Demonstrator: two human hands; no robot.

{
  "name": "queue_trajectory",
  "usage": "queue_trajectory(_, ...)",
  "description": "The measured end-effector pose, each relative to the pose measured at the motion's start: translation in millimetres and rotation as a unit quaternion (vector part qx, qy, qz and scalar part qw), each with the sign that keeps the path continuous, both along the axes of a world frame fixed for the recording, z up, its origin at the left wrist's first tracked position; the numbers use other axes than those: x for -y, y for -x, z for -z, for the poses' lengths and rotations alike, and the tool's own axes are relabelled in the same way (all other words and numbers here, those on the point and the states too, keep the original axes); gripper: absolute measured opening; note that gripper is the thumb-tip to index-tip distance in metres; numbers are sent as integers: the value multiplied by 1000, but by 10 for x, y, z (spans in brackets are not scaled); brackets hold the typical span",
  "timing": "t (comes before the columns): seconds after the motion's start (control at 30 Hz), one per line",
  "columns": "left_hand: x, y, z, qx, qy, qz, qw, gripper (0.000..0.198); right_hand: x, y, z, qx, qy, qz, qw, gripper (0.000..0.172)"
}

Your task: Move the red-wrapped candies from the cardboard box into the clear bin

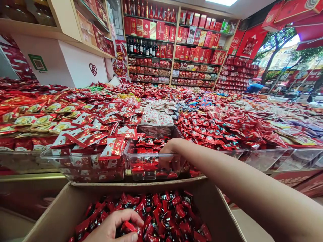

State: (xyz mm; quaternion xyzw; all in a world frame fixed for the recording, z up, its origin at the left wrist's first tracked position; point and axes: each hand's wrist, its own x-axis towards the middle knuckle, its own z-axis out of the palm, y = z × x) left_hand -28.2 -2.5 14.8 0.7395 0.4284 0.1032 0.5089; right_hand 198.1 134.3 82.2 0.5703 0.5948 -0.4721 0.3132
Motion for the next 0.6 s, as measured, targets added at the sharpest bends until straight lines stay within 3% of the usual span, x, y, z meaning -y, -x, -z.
queue_trajectory(0.4,-42,8,6,4,7,33,999,24,129,91,-120,26,37,76,996,34)
queue_trajectory(0.6,-25,30,22,35,39,32,998,24,129,49,-159,-17,-17,89,996,30)
